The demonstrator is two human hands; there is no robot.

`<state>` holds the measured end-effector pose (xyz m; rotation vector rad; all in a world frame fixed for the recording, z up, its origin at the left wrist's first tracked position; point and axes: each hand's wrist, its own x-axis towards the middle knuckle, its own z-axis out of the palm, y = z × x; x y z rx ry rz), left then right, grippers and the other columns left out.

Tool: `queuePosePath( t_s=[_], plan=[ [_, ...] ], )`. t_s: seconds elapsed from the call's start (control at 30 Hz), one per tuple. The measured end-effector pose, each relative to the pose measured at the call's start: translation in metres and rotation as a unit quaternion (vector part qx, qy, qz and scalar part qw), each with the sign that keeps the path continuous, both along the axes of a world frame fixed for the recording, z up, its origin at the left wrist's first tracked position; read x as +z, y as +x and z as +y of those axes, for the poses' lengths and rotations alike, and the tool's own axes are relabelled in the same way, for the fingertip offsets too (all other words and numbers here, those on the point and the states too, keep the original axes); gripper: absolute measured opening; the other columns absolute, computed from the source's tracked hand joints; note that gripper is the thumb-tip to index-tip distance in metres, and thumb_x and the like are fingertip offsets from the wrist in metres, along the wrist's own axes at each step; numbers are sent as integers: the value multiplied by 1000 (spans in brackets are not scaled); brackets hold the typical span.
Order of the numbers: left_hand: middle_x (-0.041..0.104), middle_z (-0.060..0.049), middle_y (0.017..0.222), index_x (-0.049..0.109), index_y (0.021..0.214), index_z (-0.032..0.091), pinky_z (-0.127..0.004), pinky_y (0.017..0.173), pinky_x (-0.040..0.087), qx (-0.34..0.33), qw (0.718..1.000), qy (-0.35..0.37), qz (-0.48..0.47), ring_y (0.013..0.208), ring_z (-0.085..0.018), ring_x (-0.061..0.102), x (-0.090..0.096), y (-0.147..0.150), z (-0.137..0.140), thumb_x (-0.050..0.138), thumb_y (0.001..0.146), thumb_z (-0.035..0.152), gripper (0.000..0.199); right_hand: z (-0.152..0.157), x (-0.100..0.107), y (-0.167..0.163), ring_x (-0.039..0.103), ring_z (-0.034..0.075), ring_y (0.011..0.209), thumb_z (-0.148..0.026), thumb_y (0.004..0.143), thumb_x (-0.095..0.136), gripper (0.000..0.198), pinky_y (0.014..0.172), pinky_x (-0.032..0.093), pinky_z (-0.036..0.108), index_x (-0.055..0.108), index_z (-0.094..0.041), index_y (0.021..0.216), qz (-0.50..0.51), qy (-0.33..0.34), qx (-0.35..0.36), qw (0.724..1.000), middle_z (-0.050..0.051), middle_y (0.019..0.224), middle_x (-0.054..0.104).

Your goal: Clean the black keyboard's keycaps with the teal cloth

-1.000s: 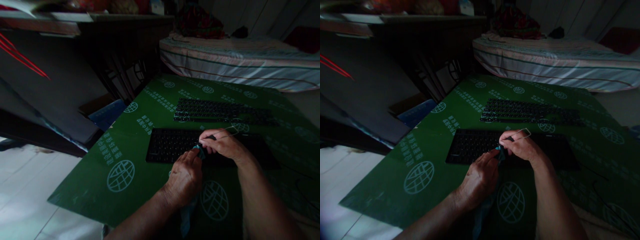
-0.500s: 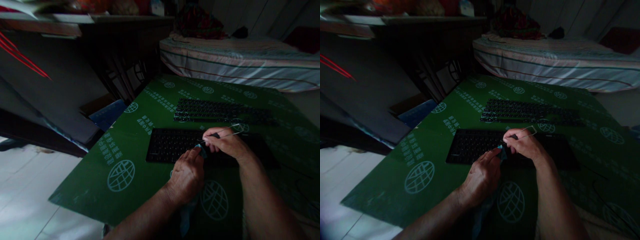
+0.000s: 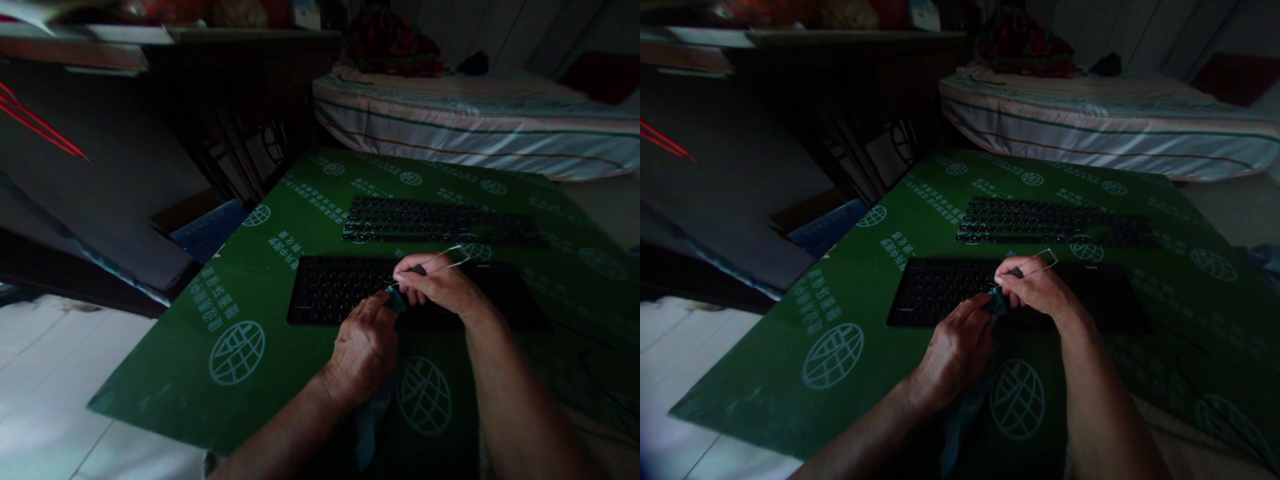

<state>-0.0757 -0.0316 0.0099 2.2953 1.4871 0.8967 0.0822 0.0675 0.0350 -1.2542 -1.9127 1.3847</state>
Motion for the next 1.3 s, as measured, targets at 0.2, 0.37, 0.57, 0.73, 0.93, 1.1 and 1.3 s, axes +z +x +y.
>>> queuePosePath(
  t_s=[0.2,0.37,0.57,0.73,0.93,1.1,1.3],
  plan=[
    [55,-15,117,54,89,12,-39,94,47,-16,999,-9,35,104,-22,56,5,-1,1,43,80,8,15,-1,4,2,53,9,42,-33,76,55,19,37,38,18,61,-15,78,-42,16,-14,999,-1,57,59],
    [55,-16,117,55,93,10,-39,95,46,-33,997,-13,71,106,-23,55,6,-2,2,41,82,8,18,-2,7,-2,51,10,42,-32,76,53,19,39,38,19,62,-16,78,-64,32,-12,997,-2,55,57],
    [53,-13,120,51,107,10,-36,95,45,-43,992,-27,118,107,-23,53,13,-4,2,45,81,10,27,-16,4,-2,52,10,48,-27,79,50,18,47,40,20,64,-17,74,-85,147,-13,985,-2,53,57],
    [52,-14,119,51,110,8,-37,95,44,-44,986,-35,154,105,-24,51,16,-3,5,45,81,10,30,-29,-6,-3,59,13,61,-26,82,49,18,58,45,20,64,-18,76,-57,210,-61,974,1,70,66],
    [55,-10,112,55,98,12,-38,86,48,-42,985,-29,164,93,-22,52,16,-2,8,40,82,10,22,-30,-11,-5,62,14,69,-25,83,50,19,67,47,22,66,-18,77,-49,224,-88,969,2,73,68],
    [56,-10,113,56,97,13,-38,86,49,-45,989,-32,138,93,-21,52,17,-4,9,43,80,8,23,-31,-18,-2,64,14,70,-27,84,49,21,66,50,22,68,-18,88,-32,202,-99,974,3,80,70],
    [57,-11,110,56,98,12,-38,85,49,-53,990,-10,131,94,-21,54,15,-4,11,41,79,4,25,-35,-20,-2,66,14,72,-25,84,50,20,71,51,21,69,-19,83,-16,232,-85,969,3,80,72]
  ],
)
